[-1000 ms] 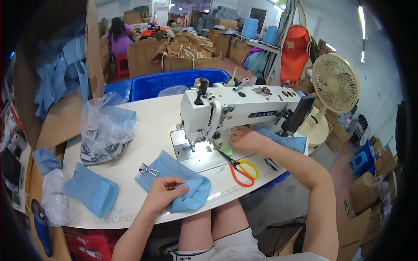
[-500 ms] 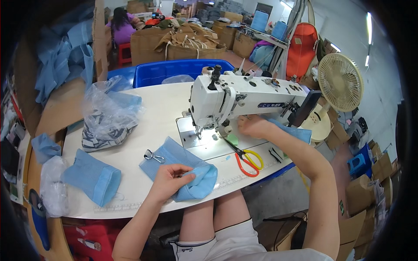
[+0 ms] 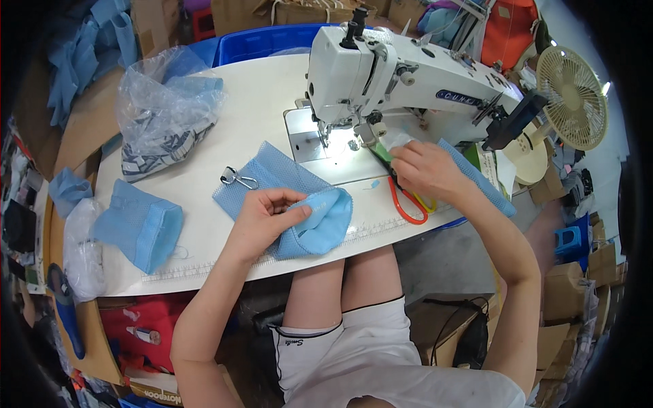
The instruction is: Sewing blue mesh pouches using an industrial sewing machine and trimming thread with snips.
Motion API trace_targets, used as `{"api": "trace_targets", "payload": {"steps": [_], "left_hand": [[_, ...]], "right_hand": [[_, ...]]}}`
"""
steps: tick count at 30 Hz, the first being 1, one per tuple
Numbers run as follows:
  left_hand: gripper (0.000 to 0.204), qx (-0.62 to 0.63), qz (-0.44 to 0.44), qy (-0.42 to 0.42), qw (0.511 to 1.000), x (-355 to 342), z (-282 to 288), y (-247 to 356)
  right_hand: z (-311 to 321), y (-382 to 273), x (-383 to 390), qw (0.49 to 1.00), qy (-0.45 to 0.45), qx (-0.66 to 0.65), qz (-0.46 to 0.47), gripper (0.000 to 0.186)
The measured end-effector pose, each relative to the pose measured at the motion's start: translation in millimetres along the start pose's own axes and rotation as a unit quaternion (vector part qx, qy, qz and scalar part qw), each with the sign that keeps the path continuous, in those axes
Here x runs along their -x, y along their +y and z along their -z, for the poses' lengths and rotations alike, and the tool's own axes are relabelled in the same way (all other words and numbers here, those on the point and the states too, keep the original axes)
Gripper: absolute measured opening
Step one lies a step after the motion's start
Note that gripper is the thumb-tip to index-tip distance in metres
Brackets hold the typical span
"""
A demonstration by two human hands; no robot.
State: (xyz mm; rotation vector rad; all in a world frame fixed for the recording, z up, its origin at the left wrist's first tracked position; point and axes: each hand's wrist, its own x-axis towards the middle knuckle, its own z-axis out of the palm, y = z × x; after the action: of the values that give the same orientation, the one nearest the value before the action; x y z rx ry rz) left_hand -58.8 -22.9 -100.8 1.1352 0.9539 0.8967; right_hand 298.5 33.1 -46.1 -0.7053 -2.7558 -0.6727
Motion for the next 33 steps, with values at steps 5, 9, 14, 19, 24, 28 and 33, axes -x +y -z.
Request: {"api": "trace_targets", "payload": {"steps": [5, 9, 14, 19, 24, 28, 33], "left_hand": [[0.027, 0.024, 0.016, -0.001, 1.0, 1.9, -0.5, 5.3], [0.027, 0.013, 0.035, 0.014, 0.999, 2.7, -4.0, 7.6], [0.024, 0.019, 0.043, 0.06, 0.997, 3.8, -8.6, 9.2], [0.025, 0.031, 0.064, 0.061, 0.996, 1.9, -4.7, 8.6], [0.027, 0.04, 0.08, 0.054, 0.995, -0.1, -7.7, 13.3], [0.03, 0.048, 0.074, 0.052, 0.995, -1.3, -13.2, 11.7], [0.033, 0.061, 0.053, 0.056, 0.995, -0.9, -15.7, 9.6]], "right_hand": [[1.1, -1.5, 0.9, 0.973, 0.057, -0.166, -0.149, 0.021], [0.2, -22.7, 2.0, 0.94, 0.158, -0.236, -0.189, 0.023], [-6.3, -68.8, -29.7, 0.89, 0.242, -0.332, -0.197, 0.027], [2.6, -91.0, -57.8, 0.836, 0.126, -0.438, -0.305, 0.019], [-10.5, -102.9, -53.1, 0.917, -0.047, -0.319, -0.233, 0.038], [-9.7, -113.6, -57.1, 0.918, 0.031, -0.289, -0.27, 0.039], [-26.9, -119.5, -59.9, 0.942, 0.161, -0.189, -0.225, 0.041]]}}
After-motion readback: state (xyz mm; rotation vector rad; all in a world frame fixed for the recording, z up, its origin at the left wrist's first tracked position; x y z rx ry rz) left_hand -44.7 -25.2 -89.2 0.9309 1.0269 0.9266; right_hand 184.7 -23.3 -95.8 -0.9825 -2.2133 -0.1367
